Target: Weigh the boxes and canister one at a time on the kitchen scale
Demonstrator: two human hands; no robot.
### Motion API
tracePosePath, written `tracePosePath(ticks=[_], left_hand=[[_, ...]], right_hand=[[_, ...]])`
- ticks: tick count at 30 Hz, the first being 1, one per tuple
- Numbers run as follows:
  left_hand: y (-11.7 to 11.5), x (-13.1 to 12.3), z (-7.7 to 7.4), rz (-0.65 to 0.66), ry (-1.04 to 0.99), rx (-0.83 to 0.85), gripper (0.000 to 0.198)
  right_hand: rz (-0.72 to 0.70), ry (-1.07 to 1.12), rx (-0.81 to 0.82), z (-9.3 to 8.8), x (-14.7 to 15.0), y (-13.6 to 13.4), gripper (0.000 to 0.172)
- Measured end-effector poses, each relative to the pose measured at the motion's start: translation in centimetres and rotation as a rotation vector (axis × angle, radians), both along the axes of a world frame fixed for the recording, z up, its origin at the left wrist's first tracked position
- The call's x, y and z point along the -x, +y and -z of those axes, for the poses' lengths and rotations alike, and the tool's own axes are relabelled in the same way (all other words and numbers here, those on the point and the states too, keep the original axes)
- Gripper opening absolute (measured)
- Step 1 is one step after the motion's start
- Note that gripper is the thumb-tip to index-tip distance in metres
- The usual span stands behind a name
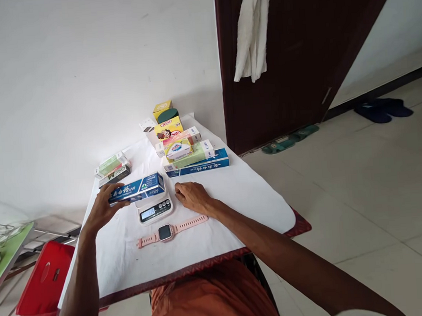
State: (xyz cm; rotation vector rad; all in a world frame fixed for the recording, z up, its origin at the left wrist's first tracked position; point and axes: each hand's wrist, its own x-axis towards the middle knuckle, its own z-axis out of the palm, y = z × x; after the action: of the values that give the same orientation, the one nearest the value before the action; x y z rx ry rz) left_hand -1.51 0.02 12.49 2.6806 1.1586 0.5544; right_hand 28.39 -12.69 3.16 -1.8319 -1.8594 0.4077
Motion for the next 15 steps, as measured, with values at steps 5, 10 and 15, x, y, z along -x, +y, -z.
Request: tracePosePath(ticks=[5, 10, 15], left_hand=[[0.6, -4.0, -2.5, 0.041, -0.121, -0.052, 0.053], [3.4, -13.2, -3.0, 0.071, -0.112, -0.084, 0.051], [6.2, -20.5, -2.9, 0.057, -0.009, -0.073, 0.051]], right_hand=[[-0.009, 0.017, 0.003, 0.2, -0.1, 0.0, 0.016], [-0.005, 0.028, 0.027, 0.7, -0.1, 0.2, 0.015], [-0.003, 0.029, 0.027, 1.1, -0.1, 0.4, 0.014]])
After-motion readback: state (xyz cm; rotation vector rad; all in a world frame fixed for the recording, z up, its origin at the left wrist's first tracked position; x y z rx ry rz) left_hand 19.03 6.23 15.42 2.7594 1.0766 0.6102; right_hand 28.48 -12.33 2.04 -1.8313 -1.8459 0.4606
